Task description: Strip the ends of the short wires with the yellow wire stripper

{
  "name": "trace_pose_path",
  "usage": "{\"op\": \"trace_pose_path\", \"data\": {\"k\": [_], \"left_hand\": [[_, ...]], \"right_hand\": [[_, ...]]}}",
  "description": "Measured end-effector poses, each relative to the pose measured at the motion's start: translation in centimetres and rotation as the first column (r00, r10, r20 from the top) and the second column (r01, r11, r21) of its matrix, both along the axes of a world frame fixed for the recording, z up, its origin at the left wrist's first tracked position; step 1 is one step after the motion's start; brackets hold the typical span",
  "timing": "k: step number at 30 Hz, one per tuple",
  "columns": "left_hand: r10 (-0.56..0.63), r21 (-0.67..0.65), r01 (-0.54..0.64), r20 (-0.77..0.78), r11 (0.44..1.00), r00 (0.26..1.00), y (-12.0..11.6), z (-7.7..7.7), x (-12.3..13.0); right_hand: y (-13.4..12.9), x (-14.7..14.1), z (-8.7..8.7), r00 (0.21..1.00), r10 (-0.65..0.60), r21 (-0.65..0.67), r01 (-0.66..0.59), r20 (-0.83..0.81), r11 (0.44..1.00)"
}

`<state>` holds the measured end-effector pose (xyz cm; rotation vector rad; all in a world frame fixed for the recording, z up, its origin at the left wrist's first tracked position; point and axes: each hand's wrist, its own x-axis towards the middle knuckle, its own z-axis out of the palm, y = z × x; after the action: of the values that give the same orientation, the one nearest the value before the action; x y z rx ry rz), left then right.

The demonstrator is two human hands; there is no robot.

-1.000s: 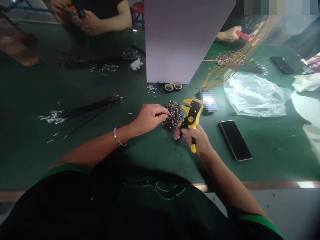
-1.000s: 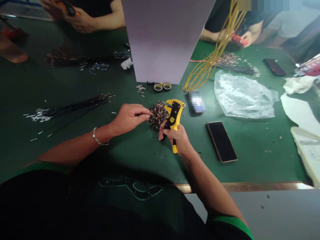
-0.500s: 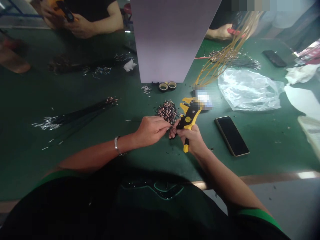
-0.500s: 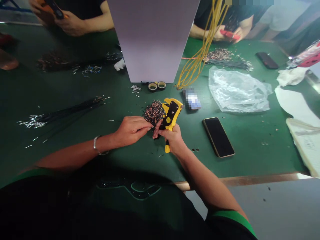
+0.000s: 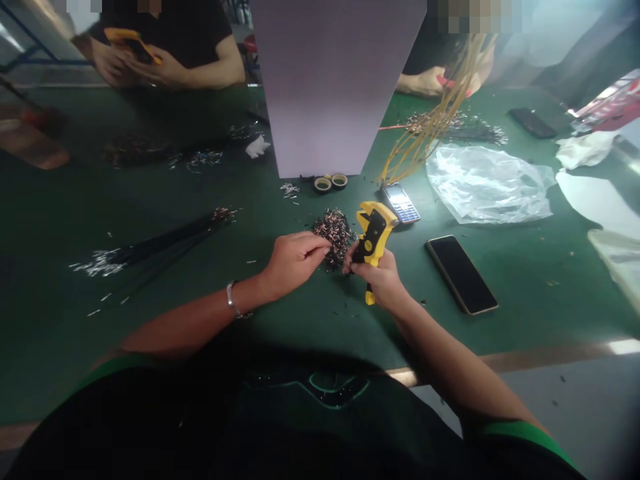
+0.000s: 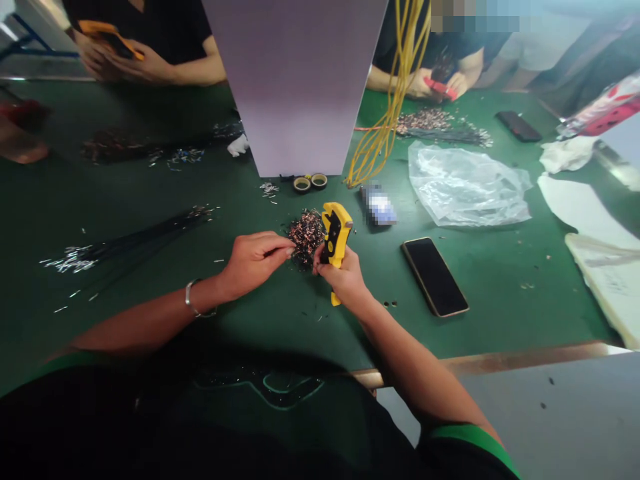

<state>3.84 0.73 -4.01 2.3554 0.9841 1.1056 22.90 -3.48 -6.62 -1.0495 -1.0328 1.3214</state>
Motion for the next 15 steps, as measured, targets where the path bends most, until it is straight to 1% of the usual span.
{"op": "trace_pose_path", "data": {"k": [2,4,7,9,12,15], "left_hand": [[0.065,-0.083,-0.063,0.025,0.995,0.998,0.1,0.3,0.0],[0.124,-0.134,-0.118,0.039,0.984,0.992,0.2,0.6,-0.1],[0.201,-0.206,-0.183,0.068,0.961,0.977,0.5,0.8,-0.3],[0.255,-0.252,-0.222,0.103,0.942,0.962,0.7,0.8,-0.4],[0.316,-0.286,-0.266,0.148,0.921,0.937,1.1,0.8,-0.6],[0.346,-0.270,-0.296,0.156,0.916,0.925,1.3,0.9,-0.7]], "right_hand": [[0.1,0.1,0.1,0.999,-0.005,0.025,0.004,0.043,1.000],[0.2,0.1,0.3,0.998,0.002,0.027,-0.003,0.069,1.000],[0.2,0.2,0.3,0.997,0.024,-0.002,-0.024,0.077,1.000],[0.1,0.3,0.1,0.996,0.063,-0.017,-0.062,0.066,0.998],[0.1,0.7,-0.5,0.990,0.124,-0.022,-0.123,0.073,0.992],[0.2,0.9,-0.8,0.984,0.138,-0.006,-0.138,0.114,0.990]]}}
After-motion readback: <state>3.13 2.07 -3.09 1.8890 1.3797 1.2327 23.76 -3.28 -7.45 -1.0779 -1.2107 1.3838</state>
